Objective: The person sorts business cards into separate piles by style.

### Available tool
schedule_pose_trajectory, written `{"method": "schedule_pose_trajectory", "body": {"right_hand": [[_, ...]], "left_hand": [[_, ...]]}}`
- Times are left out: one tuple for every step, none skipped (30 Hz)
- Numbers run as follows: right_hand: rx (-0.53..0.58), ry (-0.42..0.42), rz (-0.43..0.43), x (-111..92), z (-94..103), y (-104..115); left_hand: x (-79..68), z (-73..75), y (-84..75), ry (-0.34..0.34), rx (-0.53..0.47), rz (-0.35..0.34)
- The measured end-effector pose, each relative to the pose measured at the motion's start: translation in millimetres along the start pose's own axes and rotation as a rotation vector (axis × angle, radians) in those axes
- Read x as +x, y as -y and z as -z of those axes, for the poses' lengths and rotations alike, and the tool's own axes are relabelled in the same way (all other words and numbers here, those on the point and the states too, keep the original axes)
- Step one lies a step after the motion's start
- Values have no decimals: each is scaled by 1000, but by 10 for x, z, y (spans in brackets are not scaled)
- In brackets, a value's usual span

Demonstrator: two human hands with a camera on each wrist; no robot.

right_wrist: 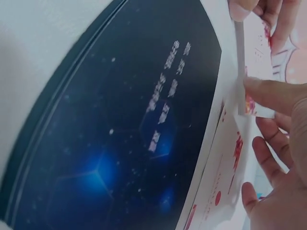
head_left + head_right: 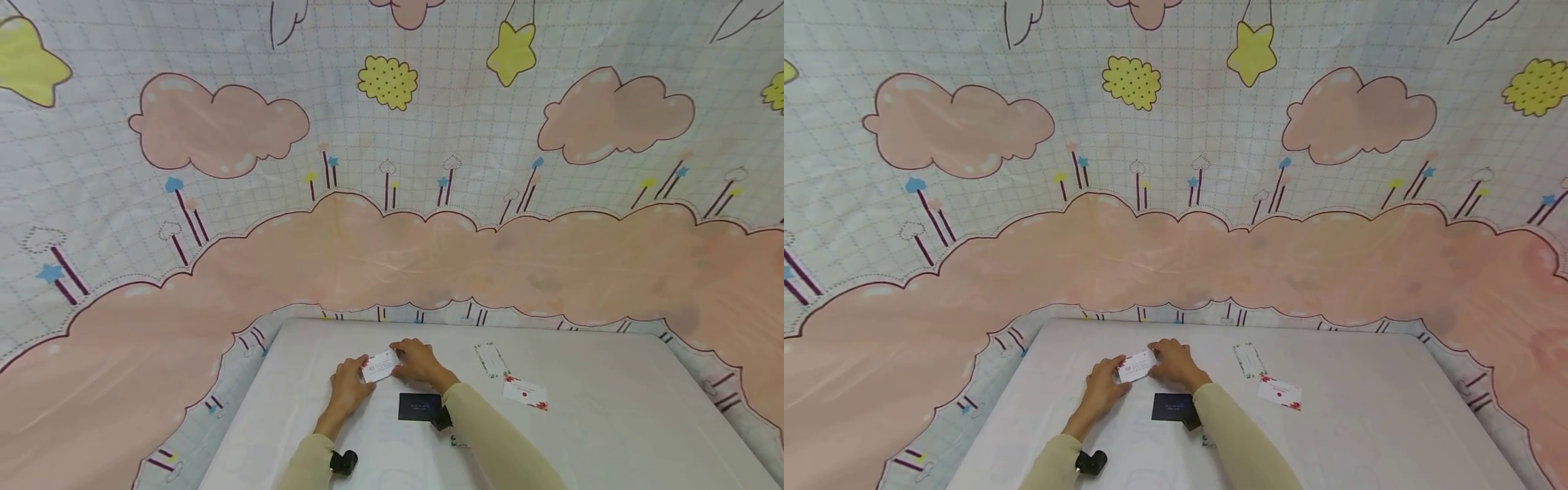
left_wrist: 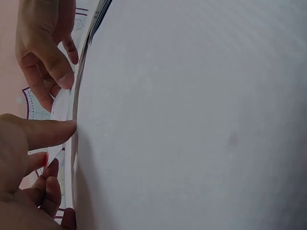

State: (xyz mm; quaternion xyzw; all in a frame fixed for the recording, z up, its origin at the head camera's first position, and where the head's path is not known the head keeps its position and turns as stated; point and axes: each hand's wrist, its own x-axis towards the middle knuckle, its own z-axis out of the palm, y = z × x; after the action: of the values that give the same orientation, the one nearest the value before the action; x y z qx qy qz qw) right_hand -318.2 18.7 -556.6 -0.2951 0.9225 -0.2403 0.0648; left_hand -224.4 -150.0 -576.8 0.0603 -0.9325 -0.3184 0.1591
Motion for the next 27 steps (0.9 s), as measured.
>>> {"method": "schedule_pose_trajectory", "body": {"right_hand": [[10,3,1,-1,6,4],[20,4,2,-2,13,9],[36,3,7,-3,22,15],[43,-1,16,-4,34,20],[47,-7,27,-6,46,25],[49,-12,37,-7,59,27],[49,-18,46,-13,71,29],[48,-24,54,-19,83,31],[51,-27,58,-26,93,30],[52,-27,59,-33,103,28],[64,-25,56,-43,112,25],[81,-23,51,-53,123,24],[95,-24,49,-64,134,22],[109,-23,42,-75,146,21],[126,-25,43,-88,160,20],[135,-30,48,-100,173,19],[137,-36,60,-114,187,19],[134,-43,70,-124,199,19],[123,-50,81,-134,210,18],[114,-55,90,-145,221,18],[100,-64,105,-154,229,17],[90,-69,114,-164,237,17],[81,-74,121,-173,248,18],[77,-78,124,-181,257,20],[71,-82,128,-192,268,23],[62,-86,135,-201,278,24],[58,-89,142,-210,289,27]], "left_hand": [[4,2,2,-2,-2,-1],[8,5,3,-6,-6,-6],[10,6,3,-6,-8,-7],[10,8,2,-9,-8,-8],[13,12,-1,-13,-10,-15],[13,17,-6,-16,-11,-24],[12,22,-10,-21,-11,-31],[11,27,-16,-23,-10,-34],[8,34,-22,-26,-8,-39],[4,43,-28,-30,-7,-46],[1,50,-32,-33,-6,-50],[-4,57,-38,-35,-1,-56],[-7,64,-43,-34,1,-60],[-10,70,-48,-34,2,-67],[-13,75,-52,-37,1,-76],[-13,79,-56,-38,2,-85],[-13,82,-60,-41,0,-94],[-12,86,-64,-42,-2,-102],[-10,89,-66,-41,-7,-106],[-12,96,-70,-41,-12,-111],[-11,102,-74,-42,-11,-119],[-13,110,-78,-40,-12,-124],[-15,118,-83,-37,-16,-127],[-18,126,-89,-33,-21,-126],[-23,136,-97,-31,-23,-128],[-28,145,-106,-31,-25,-132],[-30,153,-113,-34,-23,-137]]}}
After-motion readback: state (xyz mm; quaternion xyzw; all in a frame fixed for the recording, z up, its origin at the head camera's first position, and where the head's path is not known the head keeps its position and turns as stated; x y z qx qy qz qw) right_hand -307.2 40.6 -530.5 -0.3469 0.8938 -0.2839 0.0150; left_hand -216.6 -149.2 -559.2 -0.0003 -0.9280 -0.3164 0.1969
